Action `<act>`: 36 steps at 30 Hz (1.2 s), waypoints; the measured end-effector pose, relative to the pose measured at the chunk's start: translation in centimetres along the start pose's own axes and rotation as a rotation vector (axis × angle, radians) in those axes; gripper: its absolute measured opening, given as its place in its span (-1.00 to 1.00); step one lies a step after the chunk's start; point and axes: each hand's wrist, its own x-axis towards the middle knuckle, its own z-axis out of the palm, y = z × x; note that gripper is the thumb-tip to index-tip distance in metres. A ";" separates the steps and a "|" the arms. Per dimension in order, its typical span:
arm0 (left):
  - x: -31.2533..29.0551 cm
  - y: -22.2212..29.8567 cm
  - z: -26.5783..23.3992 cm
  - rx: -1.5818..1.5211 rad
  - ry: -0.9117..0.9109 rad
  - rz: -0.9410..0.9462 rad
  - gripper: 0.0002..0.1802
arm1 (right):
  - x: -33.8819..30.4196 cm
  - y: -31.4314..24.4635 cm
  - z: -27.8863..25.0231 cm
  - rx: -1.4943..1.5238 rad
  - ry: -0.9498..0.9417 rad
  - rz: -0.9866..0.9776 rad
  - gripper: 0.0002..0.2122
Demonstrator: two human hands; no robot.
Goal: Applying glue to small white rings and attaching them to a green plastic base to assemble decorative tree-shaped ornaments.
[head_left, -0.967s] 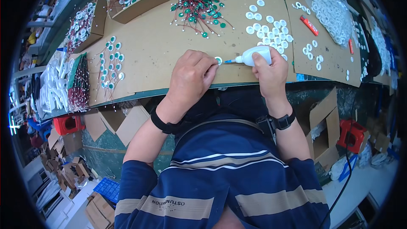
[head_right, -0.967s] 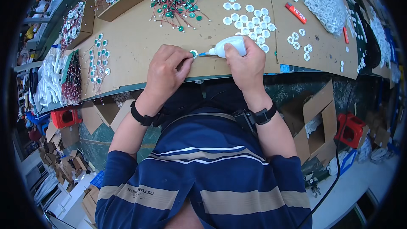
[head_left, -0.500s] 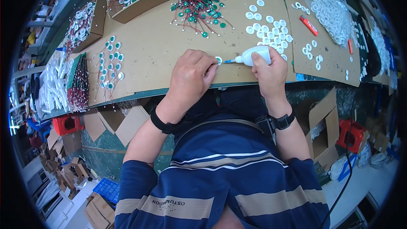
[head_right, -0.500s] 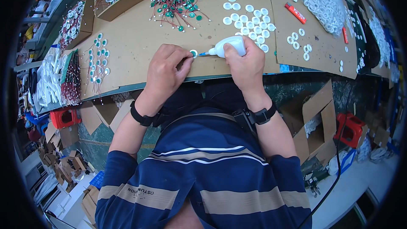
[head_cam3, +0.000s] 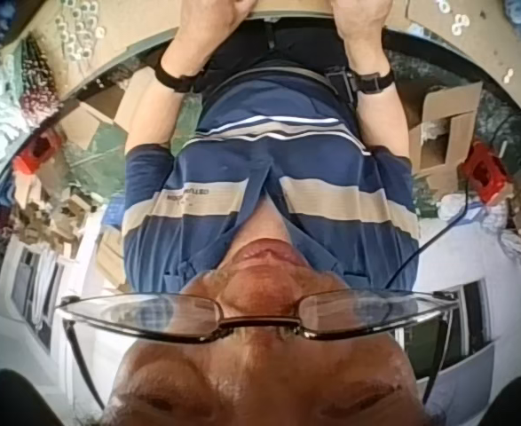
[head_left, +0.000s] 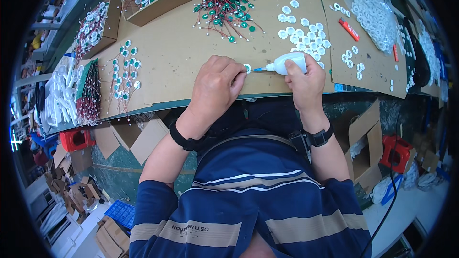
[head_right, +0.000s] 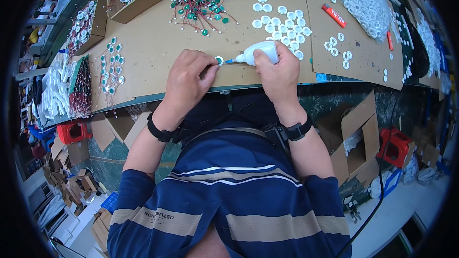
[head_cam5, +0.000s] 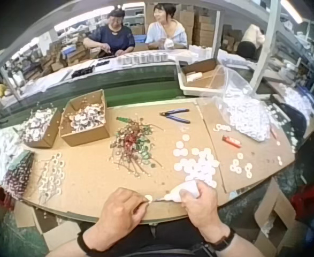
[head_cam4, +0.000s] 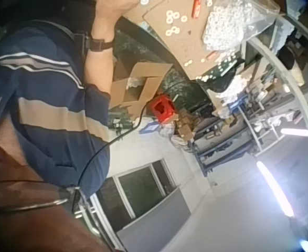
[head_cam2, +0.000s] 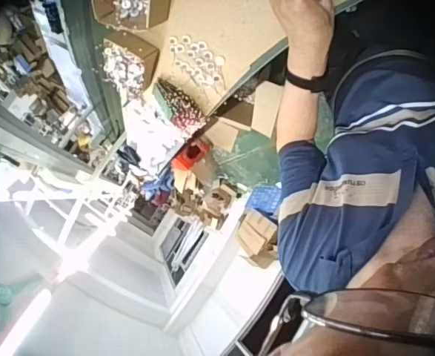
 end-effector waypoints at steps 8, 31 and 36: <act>0.3 0.3 -0.1 0.008 -0.016 -0.013 -0.83 | 0.0 -0.2 -0.3 0.028 -0.001 0.015 -0.74; 1.6 0.5 -0.3 -0.054 -0.115 0.036 -0.85 | 1.9 -2.3 -8.1 0.709 0.077 0.008 -0.53; 1.9 0.7 -0.1 -0.066 -0.105 0.013 -0.86 | 1.8 -2.3 -8.3 0.723 0.090 0.018 -0.53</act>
